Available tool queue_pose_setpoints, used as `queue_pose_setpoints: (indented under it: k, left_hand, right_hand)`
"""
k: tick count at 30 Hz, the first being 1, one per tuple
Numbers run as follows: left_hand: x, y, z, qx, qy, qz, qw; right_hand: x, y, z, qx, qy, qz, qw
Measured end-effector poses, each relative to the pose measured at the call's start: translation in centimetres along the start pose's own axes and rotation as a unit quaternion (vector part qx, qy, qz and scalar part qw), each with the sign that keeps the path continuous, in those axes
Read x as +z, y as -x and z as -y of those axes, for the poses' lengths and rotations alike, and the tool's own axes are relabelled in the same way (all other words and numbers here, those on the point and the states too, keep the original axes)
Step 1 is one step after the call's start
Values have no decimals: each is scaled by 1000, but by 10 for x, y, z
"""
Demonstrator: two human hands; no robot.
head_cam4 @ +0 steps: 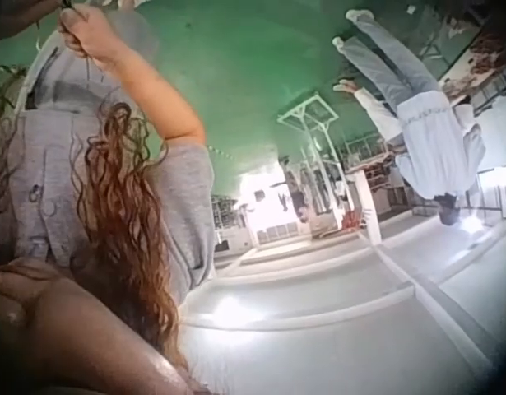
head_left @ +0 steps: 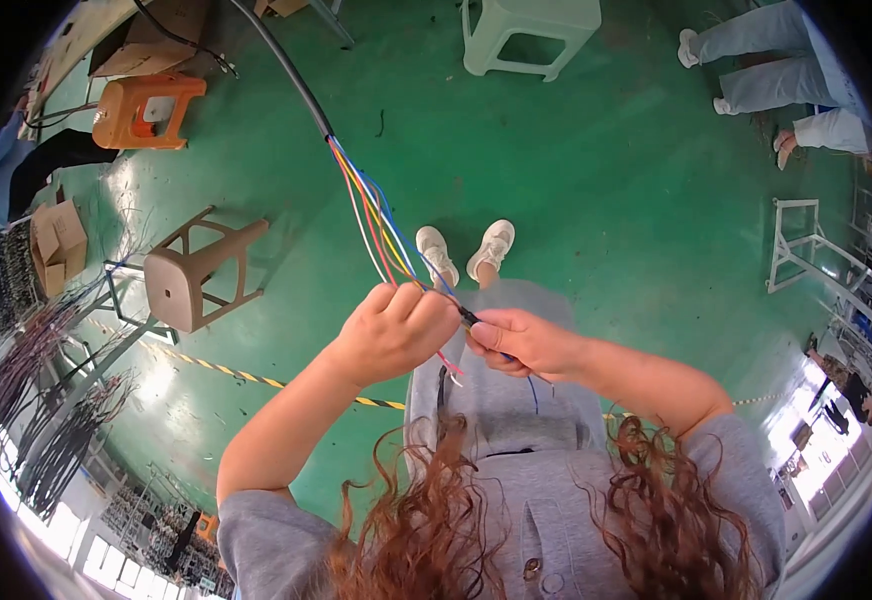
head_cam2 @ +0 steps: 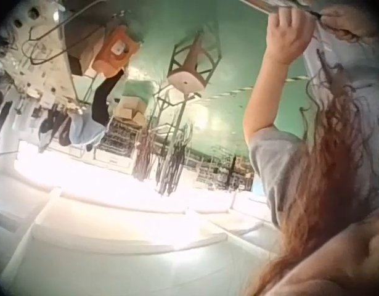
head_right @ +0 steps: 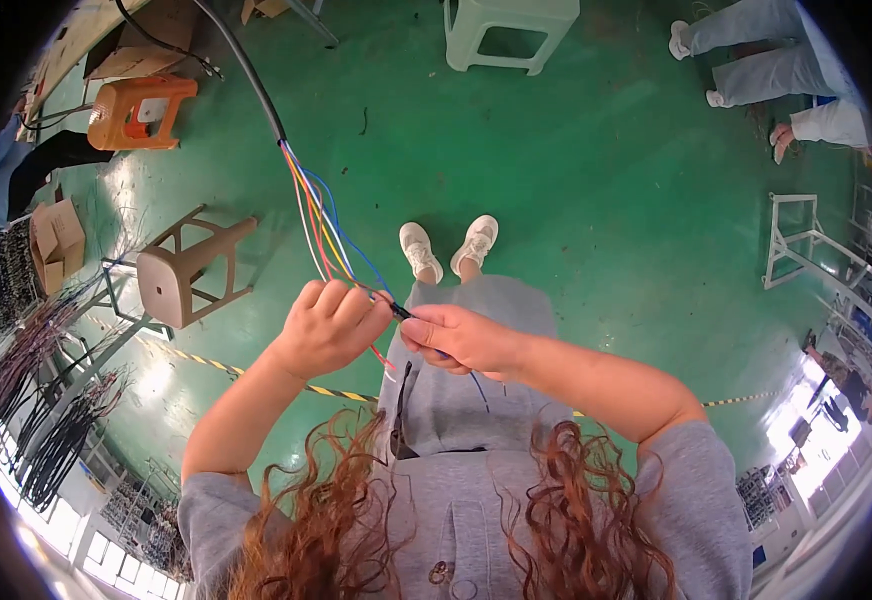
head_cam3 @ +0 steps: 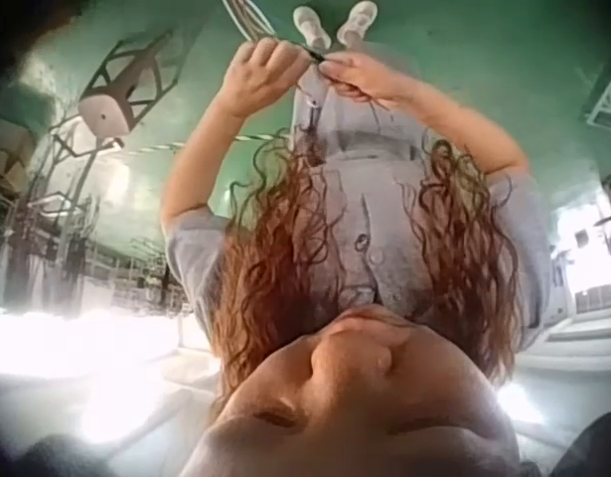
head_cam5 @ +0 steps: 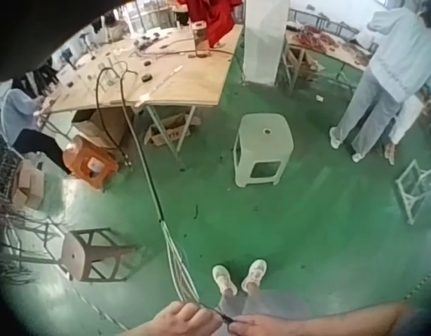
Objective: Measuring a cable bundle and wrapping it with electrical tape.
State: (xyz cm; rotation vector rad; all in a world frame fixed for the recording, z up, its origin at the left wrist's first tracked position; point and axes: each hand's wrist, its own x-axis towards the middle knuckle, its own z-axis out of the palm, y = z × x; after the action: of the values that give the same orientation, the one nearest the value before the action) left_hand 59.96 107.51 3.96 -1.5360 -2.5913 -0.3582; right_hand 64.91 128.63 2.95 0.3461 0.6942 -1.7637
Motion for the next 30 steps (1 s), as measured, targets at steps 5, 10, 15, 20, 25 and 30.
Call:
queue_pose_setpoints:
  k: [5,10,15,20,25,30]
  left_hand:
    - [2,14,-12,-83,34,14,996]
    - [1,38,-13,-92,94,-39,991]
    - [2,50,-2,-35,88,-76,993]
    - [6,55,11,17,81,-86,993]
    - [10,57,17,37,89,-101,990]
    - [9,58,22,48,97,-97,989]
  right_hand:
    - [9,-10,-14,-51,-2,-19,999]
    - [22,-17,-25,-38,-41,-23,998]
    - [33,-23,-25,-8,-48,-51,998]
    - [41,-26,-18,-4,-31,-70,997]
    - [44,-26,-14,-4,-54,-77,996]
    - [47,-30,-14,-21,-51,-109,992]
